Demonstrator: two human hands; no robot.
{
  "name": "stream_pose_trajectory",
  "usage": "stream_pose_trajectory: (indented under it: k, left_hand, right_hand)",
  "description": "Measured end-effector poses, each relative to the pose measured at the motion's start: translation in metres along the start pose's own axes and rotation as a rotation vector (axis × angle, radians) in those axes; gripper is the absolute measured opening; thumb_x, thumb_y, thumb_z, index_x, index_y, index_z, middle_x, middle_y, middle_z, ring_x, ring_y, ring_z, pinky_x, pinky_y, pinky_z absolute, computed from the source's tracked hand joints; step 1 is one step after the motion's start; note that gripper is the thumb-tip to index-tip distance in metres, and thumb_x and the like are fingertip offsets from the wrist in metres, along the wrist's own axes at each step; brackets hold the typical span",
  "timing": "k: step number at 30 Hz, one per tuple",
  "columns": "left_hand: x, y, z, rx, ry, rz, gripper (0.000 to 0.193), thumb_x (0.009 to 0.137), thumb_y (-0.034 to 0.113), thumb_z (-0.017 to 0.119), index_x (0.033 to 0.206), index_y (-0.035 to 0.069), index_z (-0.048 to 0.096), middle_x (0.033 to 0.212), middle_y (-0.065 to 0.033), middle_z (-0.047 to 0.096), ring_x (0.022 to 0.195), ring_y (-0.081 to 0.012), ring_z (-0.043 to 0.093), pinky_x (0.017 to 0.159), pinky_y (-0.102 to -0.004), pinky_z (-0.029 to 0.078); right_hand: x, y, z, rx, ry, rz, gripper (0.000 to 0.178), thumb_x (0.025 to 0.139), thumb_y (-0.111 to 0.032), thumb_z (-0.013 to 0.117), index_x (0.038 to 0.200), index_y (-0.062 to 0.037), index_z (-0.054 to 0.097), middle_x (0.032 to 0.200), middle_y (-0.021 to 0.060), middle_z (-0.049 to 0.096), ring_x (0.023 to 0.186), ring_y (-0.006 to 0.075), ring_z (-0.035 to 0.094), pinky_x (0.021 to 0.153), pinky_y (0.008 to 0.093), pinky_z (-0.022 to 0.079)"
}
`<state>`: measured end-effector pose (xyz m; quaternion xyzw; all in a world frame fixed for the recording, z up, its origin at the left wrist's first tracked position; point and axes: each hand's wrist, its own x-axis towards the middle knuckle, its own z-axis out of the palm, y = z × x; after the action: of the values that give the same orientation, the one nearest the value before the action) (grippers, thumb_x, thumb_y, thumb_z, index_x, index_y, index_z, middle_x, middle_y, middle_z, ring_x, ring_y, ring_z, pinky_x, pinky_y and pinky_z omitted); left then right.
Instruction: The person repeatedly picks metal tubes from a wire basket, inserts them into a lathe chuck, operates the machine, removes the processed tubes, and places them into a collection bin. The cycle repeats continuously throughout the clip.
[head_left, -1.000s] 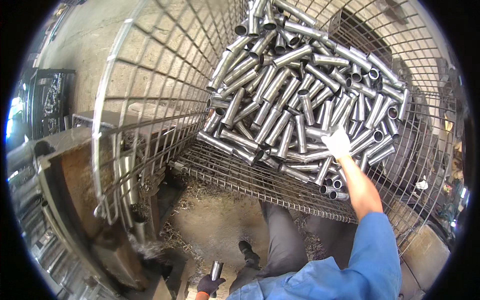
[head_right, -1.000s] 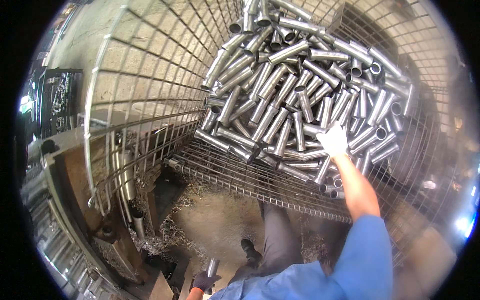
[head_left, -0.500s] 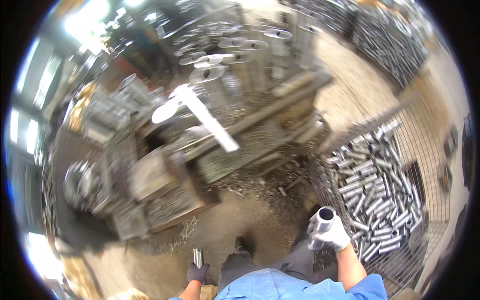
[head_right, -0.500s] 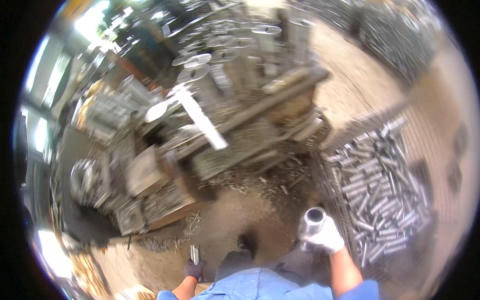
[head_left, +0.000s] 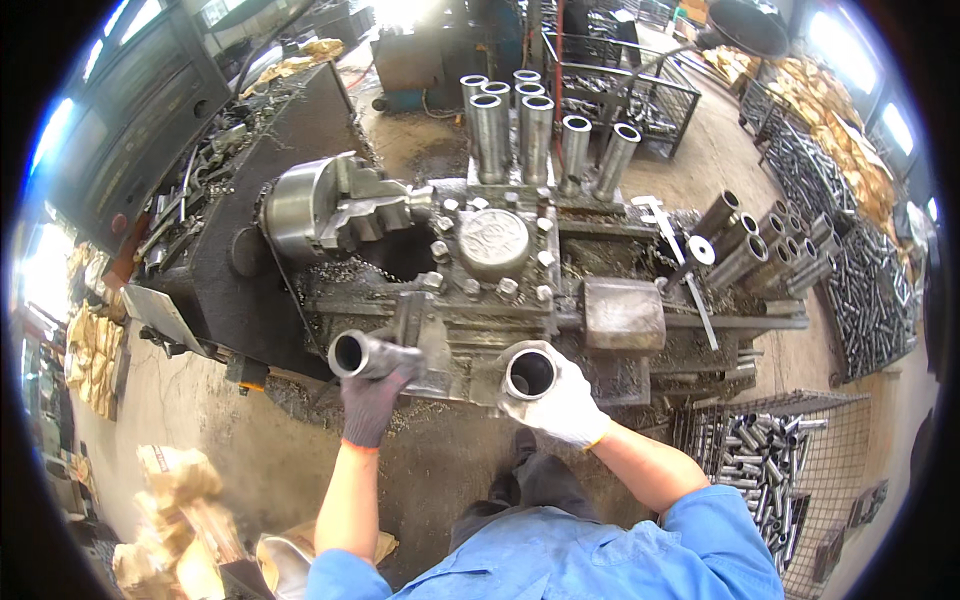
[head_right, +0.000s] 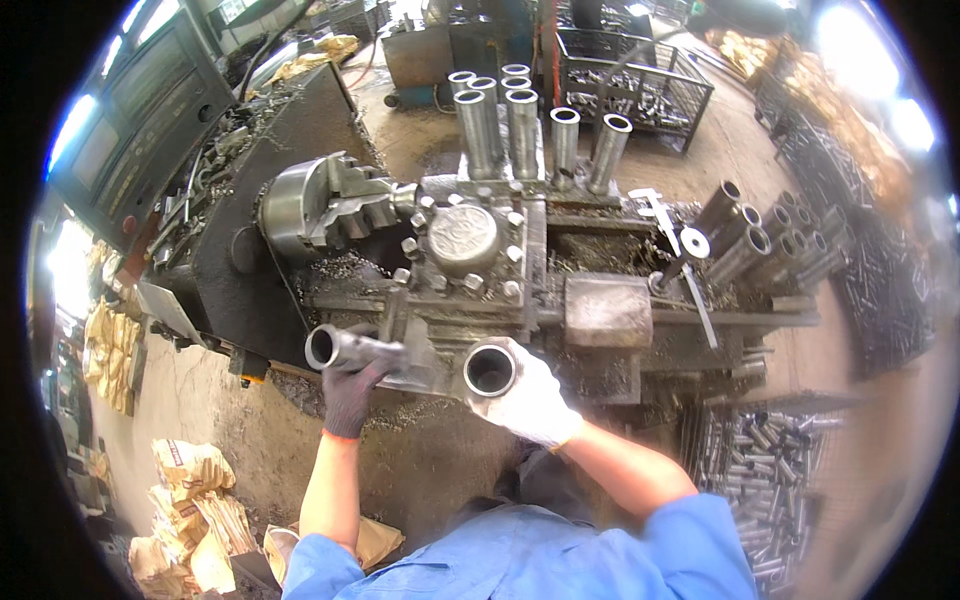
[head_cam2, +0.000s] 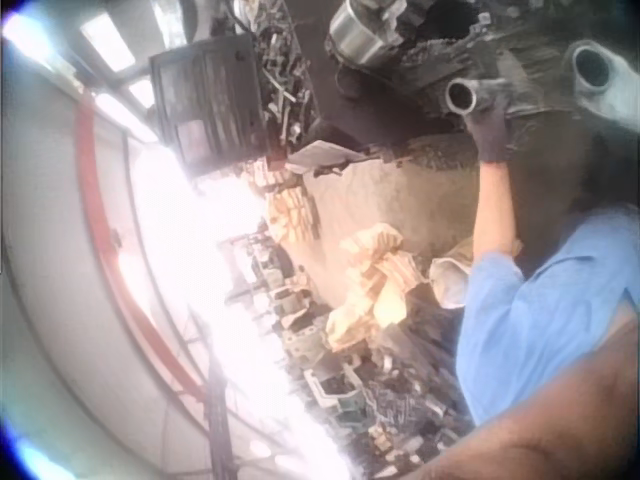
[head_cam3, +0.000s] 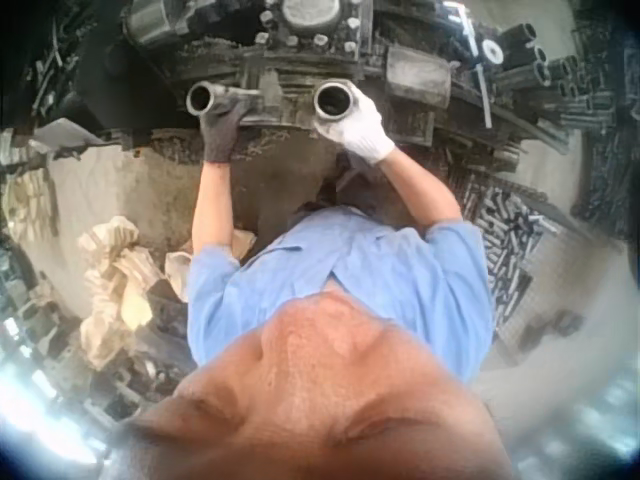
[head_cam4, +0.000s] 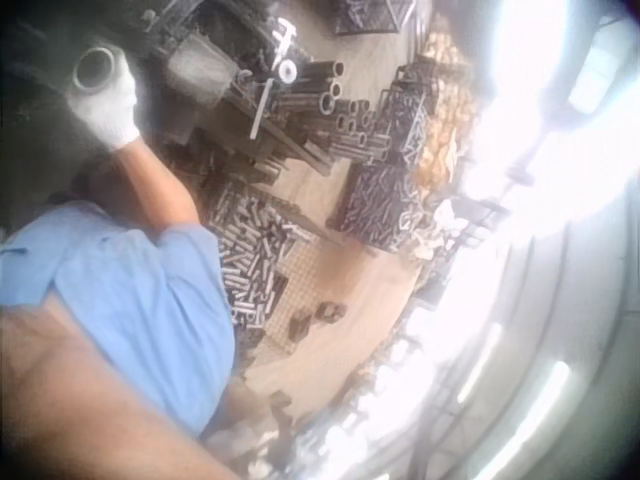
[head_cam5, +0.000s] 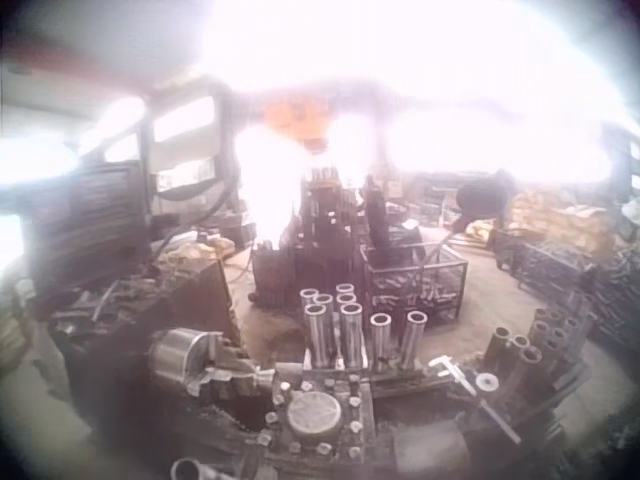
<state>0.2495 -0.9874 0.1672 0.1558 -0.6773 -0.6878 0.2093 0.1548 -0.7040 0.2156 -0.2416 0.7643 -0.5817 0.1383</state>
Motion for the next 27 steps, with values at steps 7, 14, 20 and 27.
stream_pose_trajectory:
  k: [7,14,20,27]
  left_hand:
    - [0.068,-0.013,0.031,0.55,-0.234,0.178,0.046,0.079,0.011,0.093,0.117,0.007,0.068,0.111,-0.007,0.073,0.104,-0.0205,0.07,0.091,-0.0396,0.059]
    - [0.134,0.078,-0.04,0.592,-0.057,0.258,0.07,0.084,0.016,0.085,0.147,0.004,0.055,0.135,-0.0164,0.068,0.125,-0.0292,0.067,0.106,-0.0406,0.055]
    - [0.28,0.08,-0.077,1.413,0.244,0.634,0.08,0.085,0.039,0.078,0.153,0.008,0.05,0.161,-0.0161,0.048,0.154,-0.0377,0.038,0.132,-0.0534,0.022]
    - [0.292,0.056,-0.088,1.311,0.325,0.81,0.072,0.083,0.036,0.077,0.147,0.009,0.057,0.158,-0.0157,0.052,0.152,-0.0361,0.042,0.131,-0.0559,0.022]
  right_hand:
    - [0.043,-0.023,-0.042,-0.491,-0.378,-0.076,0.065,0.087,-0.05,0.083,0.134,-0.0094,0.067,0.12,0.0189,0.075,0.112,0.0343,0.073,0.098,0.0458,0.059]
    - [0.164,-0.109,-0.126,-0.427,-0.376,-0.338,0.037,0.085,-0.026,0.079,0.116,-0.0057,0.08,0.116,0.0128,0.08,0.104,0.026,0.078,0.093,0.0376,0.063]
    - [0.336,-0.112,-0.018,-0.519,-1.017,0.335,0.068,0.097,-0.048,0.068,0.151,-0.0072,0.061,0.146,0.0168,0.068,0.131,0.0278,0.066,0.11,0.041,0.054]
    - [0.35,-0.043,0.018,-0.267,-0.704,0.256,0.037,0.088,-0.021,0.073,0.12,-0.0048,0.081,0.119,0.01,0.081,0.112,0.0212,0.074,0.1,0.0418,0.057]
